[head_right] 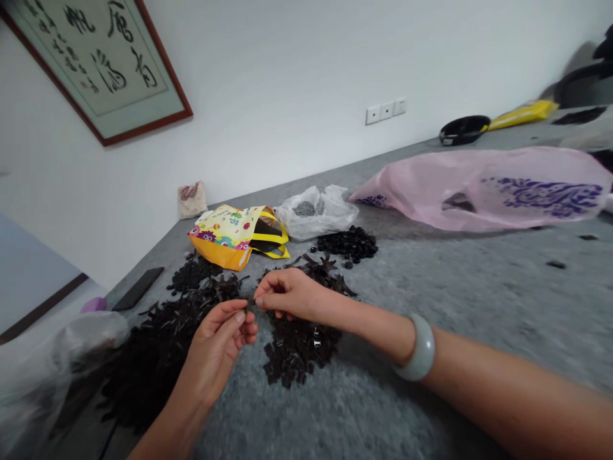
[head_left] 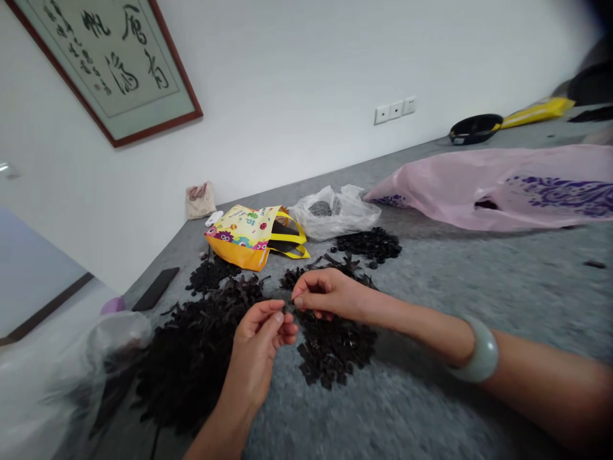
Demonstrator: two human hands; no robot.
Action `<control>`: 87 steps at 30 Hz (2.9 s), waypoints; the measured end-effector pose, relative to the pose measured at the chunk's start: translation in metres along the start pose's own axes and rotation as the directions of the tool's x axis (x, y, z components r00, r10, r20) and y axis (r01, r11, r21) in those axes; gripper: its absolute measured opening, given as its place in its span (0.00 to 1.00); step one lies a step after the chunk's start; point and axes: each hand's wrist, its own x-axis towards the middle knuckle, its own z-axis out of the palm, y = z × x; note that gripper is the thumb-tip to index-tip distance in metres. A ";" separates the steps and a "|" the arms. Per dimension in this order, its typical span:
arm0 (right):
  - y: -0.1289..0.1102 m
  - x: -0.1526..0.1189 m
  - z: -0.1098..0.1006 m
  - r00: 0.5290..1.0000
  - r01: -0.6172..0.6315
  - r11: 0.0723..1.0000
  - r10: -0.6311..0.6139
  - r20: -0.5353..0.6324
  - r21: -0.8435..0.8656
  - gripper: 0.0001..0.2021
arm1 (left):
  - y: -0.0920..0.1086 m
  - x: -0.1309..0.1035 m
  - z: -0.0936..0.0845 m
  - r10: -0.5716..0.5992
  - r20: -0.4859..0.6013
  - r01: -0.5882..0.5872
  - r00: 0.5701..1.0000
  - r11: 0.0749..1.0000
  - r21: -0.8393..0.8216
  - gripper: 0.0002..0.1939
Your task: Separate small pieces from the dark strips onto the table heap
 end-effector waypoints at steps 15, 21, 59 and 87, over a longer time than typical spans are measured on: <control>0.003 -0.004 0.014 0.996 -0.083 0.994 0.084 -0.015 0.073 0.09 | -0.003 0.003 0.002 -0.147 -0.020 0.146 0.989 0.987 -0.062 0.21; -0.003 -0.007 0.021 0.990 -0.123 0.984 0.130 -0.049 0.132 0.09 | -0.002 0.001 0.002 -0.059 -0.021 0.055 0.998 0.988 -0.142 0.19; 0.005 -0.007 0.019 0.987 -0.038 0.993 0.019 -0.158 -0.116 0.05 | -0.003 0.000 0.002 -0.088 -0.017 0.088 0.996 0.996 -0.014 0.20; 0.014 -0.002 0.016 0.993 -0.112 0.994 0.112 -0.038 0.006 0.10 | -0.013 0.005 -0.006 -0.005 0.023 0.000 1.000 0.980 0.197 0.14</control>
